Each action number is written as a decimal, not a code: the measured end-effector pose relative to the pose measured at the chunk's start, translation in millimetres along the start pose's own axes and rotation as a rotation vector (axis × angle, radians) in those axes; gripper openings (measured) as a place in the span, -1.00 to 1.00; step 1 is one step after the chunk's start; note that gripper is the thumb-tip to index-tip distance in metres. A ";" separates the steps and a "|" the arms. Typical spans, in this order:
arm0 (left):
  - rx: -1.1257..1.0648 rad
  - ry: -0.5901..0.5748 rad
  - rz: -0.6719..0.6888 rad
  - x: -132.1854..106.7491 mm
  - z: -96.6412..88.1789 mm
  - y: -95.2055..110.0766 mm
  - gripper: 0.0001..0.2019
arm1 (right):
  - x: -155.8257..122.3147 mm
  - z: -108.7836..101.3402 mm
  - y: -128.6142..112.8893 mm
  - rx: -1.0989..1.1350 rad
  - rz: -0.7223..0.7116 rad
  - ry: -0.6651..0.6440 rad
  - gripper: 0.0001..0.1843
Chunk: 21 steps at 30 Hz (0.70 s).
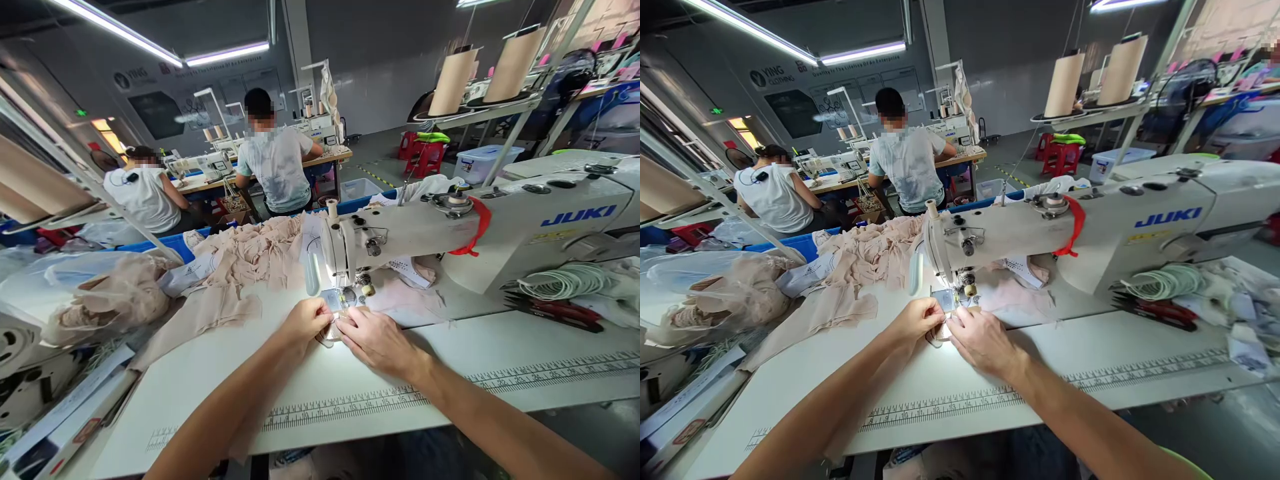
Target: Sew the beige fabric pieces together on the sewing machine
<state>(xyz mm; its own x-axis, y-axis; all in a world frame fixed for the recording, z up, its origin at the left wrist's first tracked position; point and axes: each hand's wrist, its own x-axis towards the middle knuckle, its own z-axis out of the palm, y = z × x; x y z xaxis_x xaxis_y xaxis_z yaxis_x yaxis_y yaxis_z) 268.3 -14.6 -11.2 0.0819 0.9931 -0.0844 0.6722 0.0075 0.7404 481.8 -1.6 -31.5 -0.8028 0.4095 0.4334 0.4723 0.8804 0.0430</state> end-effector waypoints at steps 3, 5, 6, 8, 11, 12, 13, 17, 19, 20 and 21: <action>0.006 -0.035 -0.016 3.0 -3.1 -0.1 -0.85 | -0.6 -3.7 1.7 0.021 0.030 -0.045 -0.75; 0.005 -0.056 -0.036 5.6 -4.3 -0.5 -0.85 | -1.5 -8.0 3.5 0.039 0.076 -0.095 -0.69; 0.005 -0.062 -0.044 6.7 -4.7 -0.9 -0.85 | -2.0 -10.2 4.4 0.049 0.106 -0.120 -0.65; 0.003 -0.070 -0.056 8.4 -4.9 -1.8 -0.84 | -2.8 -13.3 5.5 0.066 0.160 -0.152 -0.60; -0.016 -0.076 -0.070 9.5 -4.5 -2.9 -0.84 | -3.3 -12.9 5.4 0.095 0.190 -0.138 -0.60; -0.021 -0.077 -0.075 9.8 -4.3 -3.3 -0.84 | -3.2 -11.4 5.0 0.104 0.182 -0.124 -0.62; -0.024 -0.074 -0.078 10.0 -4.0 -3.7 -0.84 | -3.1 -9.6 4.7 0.112 0.170 -0.105 -0.64; -0.025 -0.065 -0.076 11.2 -3.3 -4.3 -0.83 | -1.7 -2.6 3.4 0.111 0.118 -0.045 -0.71; -0.025 -0.075 -0.084 11.6 -3.6 -3.3 -0.84 | -0.7 -0.5 2.3 0.090 0.106 -0.043 -0.72; -0.011 -0.083 -0.089 11.5 -3.9 -2.5 -0.85 | -0.3 0.3 1.5 0.077 0.100 -0.049 -0.74; 0.019 -0.086 -0.094 11.1 -4.3 -1.5 -0.85 | 0.2 0.9 0.5 0.063 0.098 -0.056 -0.75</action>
<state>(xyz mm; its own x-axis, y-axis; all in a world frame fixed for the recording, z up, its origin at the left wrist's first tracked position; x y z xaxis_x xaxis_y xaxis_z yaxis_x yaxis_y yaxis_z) 265.0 -3.1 -10.4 0.0800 0.9743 -0.2106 0.6937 0.0973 0.7137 481.6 -0.9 -32.2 -0.7735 0.5057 0.3820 0.5276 0.8478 -0.0542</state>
